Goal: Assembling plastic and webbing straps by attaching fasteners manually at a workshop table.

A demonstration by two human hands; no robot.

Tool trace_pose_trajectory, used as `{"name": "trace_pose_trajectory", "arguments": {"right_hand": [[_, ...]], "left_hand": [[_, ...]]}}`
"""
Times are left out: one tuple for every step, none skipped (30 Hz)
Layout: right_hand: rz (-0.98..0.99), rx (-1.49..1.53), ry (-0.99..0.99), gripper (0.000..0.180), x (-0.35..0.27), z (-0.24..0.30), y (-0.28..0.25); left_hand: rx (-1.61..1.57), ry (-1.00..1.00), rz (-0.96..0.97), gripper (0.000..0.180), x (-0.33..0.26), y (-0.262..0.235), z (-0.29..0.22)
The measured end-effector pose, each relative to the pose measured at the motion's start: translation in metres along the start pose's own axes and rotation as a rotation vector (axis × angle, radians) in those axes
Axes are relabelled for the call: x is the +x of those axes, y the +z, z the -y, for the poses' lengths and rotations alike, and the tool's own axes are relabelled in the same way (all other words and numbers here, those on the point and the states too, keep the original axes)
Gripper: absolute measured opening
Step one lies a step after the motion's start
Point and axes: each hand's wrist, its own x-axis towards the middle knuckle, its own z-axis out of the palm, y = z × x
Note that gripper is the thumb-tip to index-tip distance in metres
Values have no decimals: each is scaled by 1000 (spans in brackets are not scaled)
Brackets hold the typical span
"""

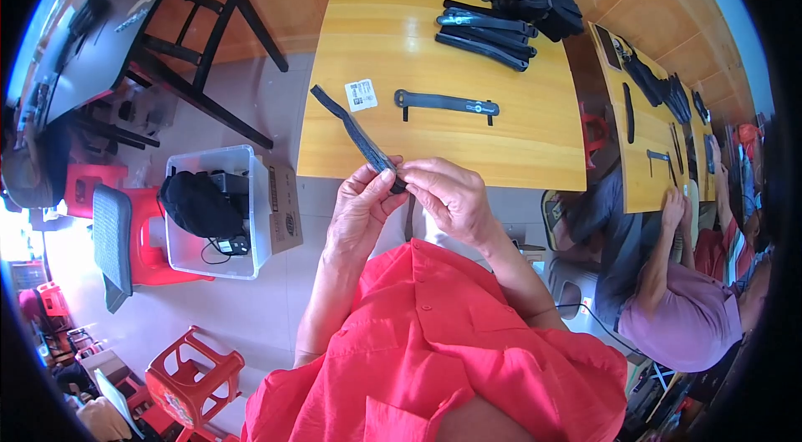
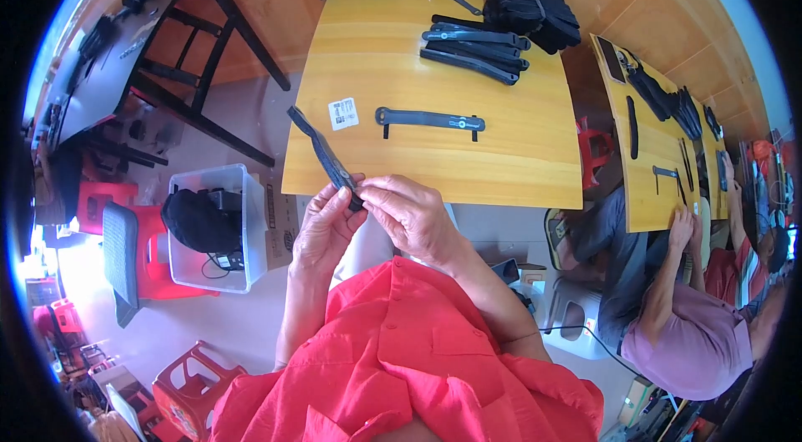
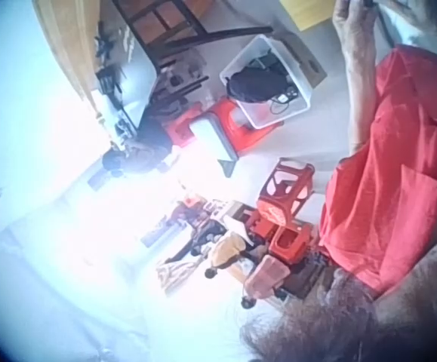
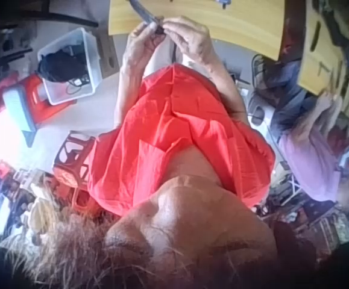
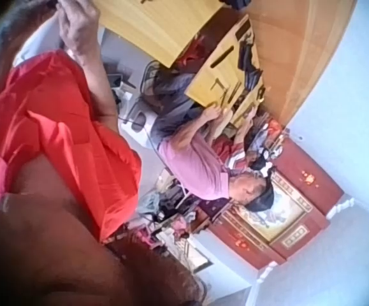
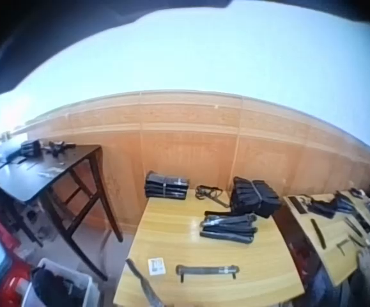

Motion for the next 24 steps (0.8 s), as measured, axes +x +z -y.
{"name": "trace_pose_trajectory", "arguments": {"right_hand": [[-10, -34, -35, 17, 1, 0, 0], [-10, -35, -35, 17, 0, -1, -1], [-6, -36, -39, 18, 0, -2, -1], [-1, -37, -42, 18, 0, -2, -2], [-1, -38, -42, 18, 0, -2, -3], [6, -48, -53, 18, 1, -2, -3], [13, -58, -64, 19, 1, -2, -4], [13, -58, -64, 19, 1, -2, -4], [15, -71, -70, 19, 1, -2, -4], [17, -85, -77, 20, 1, -2, -4], [17, -85, -77, 20, 1, -2, -5], [14, -92, -85, 20, 1, -2, -5], [11, -100, -93, 20, 1, -2, -5], [10, -100, -93, 20, 1, -2, -5], [7, -99, -80, 21, 0, -3, -5], [3, -98, -67, 21, -1, -3, -5], [2, -98, -66, 21, -1, -4, -6], [4, -108, -70, 21, -1, -5, -6], [6, -119, -73, 21, -2, -5, -6], [5, -119, -72, 21, -2, -5, -6], [-5, -123, -73, 20, -2, -5, -6], [-16, -128, -75, 20, -2, -4, -7], [-17, -129, -74, 20, -2, -2, -8], [9, -154, -54, 23, -2, 0, -9]], "left_hand": [[-3, 3, 0, 21, 0, 0, 1], [-3, 2, 1, 21, 1, 0, 1], [-4, 8, -8, 20, 1, 1, 3], [-5, 13, -17, 20, 1, 3, 3], [-6, 13, -16, 20, 1, 3, 4], [-18, 14, -17, 19, 1, 3, 5], [-31, 14, -19, 18, 1, 3, 6], [-31, 14, -19, 18, 1, 4, 6], [-28, 18, -28, 17, 1, 5, 6], [-25, 23, -36, 17, 1, 5, 6], [-25, 22, -36, 17, 1, 5, 6], [-29, 23, -38, 17, 1, 6, 7], [-32, 24, -40, 16, 2, 6, 7], [-32, 24, -39, 16, 2, 6, 7], [-31, 24, -47, 16, 3, 7, 8], [-29, 24, -56, 16, 3, 7, 8], [-28, 23, -55, 16, 3, 7, 9], [-20, 30, -63, 16, 4, 7, 10], [-13, 35, -71, 16, 4, 7, 11], [-12, 34, -71, 16, 4, 8, 11], [9, 45, -78, 16, 4, 9, 12], [30, 55, -84, 16, 4, 9, 12], [31, 53, -83, 16, 5, 11, 12], [40, 58, -89, 17, 5, 12, 12]]}}
